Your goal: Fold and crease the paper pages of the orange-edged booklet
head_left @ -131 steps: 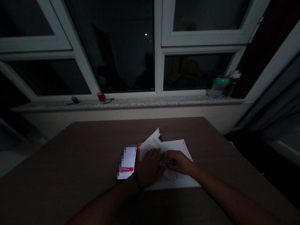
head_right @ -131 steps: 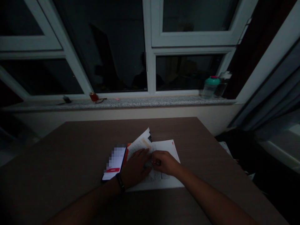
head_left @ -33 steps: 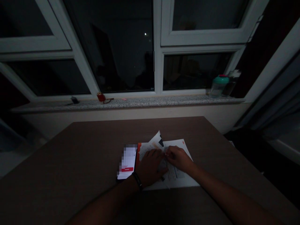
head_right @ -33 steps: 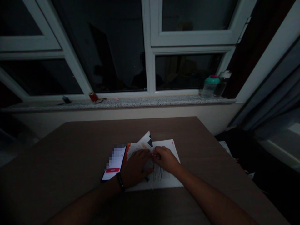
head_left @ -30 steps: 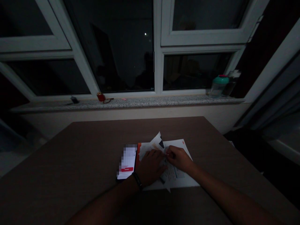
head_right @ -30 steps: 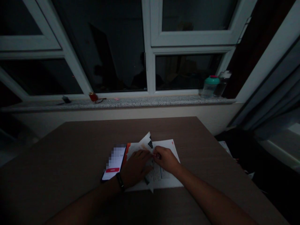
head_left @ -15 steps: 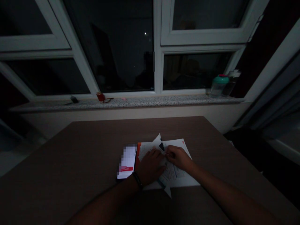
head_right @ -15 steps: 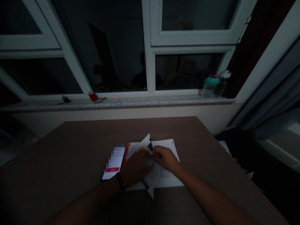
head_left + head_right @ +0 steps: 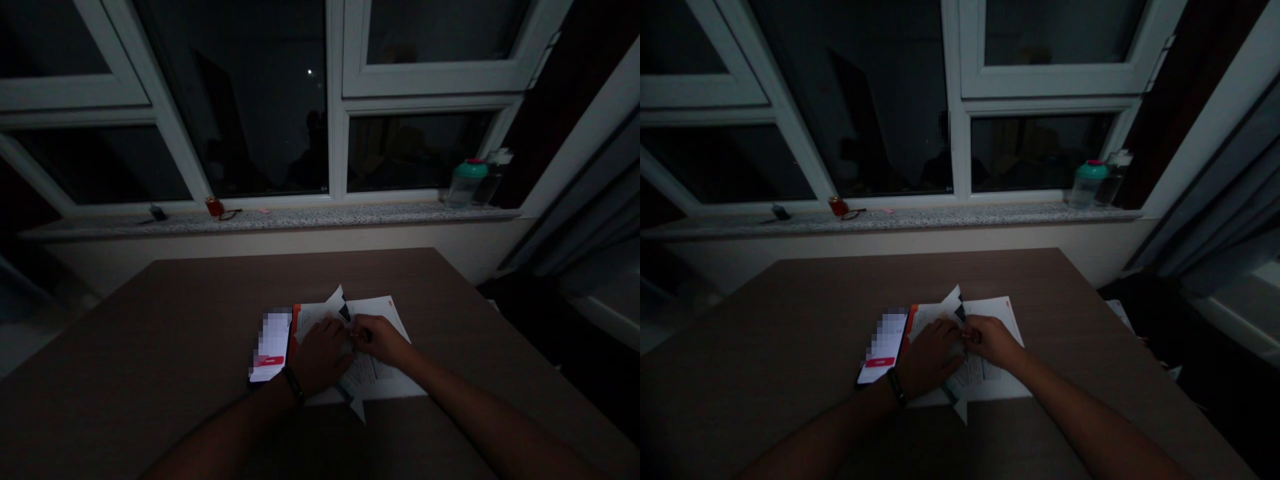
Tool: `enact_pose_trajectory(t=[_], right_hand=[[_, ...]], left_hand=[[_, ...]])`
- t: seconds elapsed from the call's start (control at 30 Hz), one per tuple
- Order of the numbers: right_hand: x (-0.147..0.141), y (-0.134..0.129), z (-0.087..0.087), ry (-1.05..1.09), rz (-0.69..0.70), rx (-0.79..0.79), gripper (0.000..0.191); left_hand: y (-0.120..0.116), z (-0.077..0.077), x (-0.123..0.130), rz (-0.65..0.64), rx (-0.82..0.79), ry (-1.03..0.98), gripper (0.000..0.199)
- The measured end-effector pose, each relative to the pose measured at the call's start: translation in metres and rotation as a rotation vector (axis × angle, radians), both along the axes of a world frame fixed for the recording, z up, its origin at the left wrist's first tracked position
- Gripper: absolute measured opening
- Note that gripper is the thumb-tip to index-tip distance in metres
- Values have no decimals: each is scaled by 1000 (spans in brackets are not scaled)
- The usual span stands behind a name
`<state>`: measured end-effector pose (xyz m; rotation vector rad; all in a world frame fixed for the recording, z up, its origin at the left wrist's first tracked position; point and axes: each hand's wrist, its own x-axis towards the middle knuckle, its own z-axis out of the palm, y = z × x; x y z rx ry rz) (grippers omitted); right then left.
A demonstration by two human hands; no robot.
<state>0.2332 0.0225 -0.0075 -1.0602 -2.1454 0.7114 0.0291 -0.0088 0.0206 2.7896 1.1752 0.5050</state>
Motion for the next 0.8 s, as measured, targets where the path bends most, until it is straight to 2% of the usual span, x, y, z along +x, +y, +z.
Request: enact_pose_trajectory(t=[0.1,0.23,0.47,0.6,0.8], right_hand=[[0,2,-1,-7,-88,51,10],[0,2,0,-18,-117,96,11],[1,1,0,-10,-170,110,9],[1,1,0,0,-141,106,9],[2,-1,0,11,-27,66,12]], left_hand=[[0,-2,0,-2,6,6,36],[0,-2,-1,-9,16,11,37],[1,0,-1,-38,10,16,23],[3,-2,-1,-54,13,5,15],[5,-5,-2,-61,0,35,9]])
